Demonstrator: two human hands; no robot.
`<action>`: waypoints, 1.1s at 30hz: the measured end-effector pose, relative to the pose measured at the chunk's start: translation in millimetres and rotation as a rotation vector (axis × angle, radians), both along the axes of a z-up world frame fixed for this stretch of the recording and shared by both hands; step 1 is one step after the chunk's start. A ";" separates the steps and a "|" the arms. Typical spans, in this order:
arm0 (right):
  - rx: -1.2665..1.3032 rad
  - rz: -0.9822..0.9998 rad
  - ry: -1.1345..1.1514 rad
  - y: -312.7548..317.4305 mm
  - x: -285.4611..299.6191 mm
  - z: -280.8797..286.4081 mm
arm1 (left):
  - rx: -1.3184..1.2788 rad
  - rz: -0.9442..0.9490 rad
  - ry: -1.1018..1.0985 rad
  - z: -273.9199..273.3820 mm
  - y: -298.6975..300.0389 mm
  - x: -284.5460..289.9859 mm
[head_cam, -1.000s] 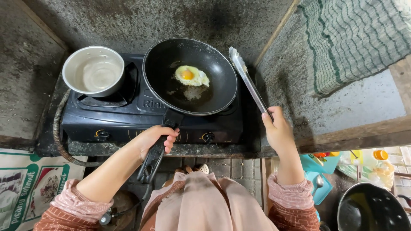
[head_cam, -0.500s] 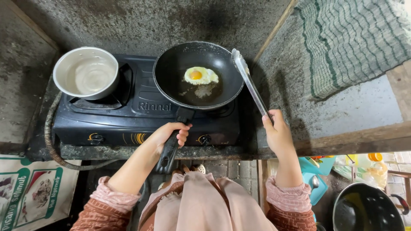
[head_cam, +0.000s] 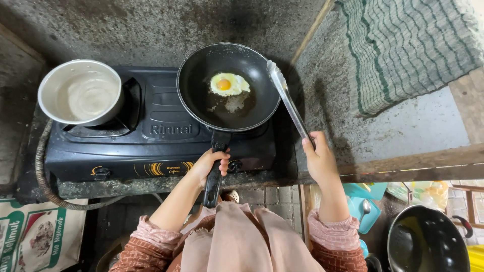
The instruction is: Frying an egg in a pan on a gas stove using tongs and then handling snack packets.
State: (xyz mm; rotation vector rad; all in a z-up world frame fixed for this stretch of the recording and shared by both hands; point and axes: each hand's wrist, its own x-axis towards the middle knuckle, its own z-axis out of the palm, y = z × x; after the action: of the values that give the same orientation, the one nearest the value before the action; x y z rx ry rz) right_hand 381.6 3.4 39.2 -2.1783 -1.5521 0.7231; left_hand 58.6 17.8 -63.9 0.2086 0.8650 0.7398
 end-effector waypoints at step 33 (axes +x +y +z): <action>0.224 0.156 -0.619 17.0 -69.4 81.3 | -0.008 -0.125 0.003 23.6 -38.8 -26.1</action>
State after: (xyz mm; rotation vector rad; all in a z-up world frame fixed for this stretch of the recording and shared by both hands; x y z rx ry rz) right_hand 312.2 20.5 120.5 -2.2372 -1.9911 -0.1170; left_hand 32.4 -21.0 -40.3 0.2541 0.8501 0.6190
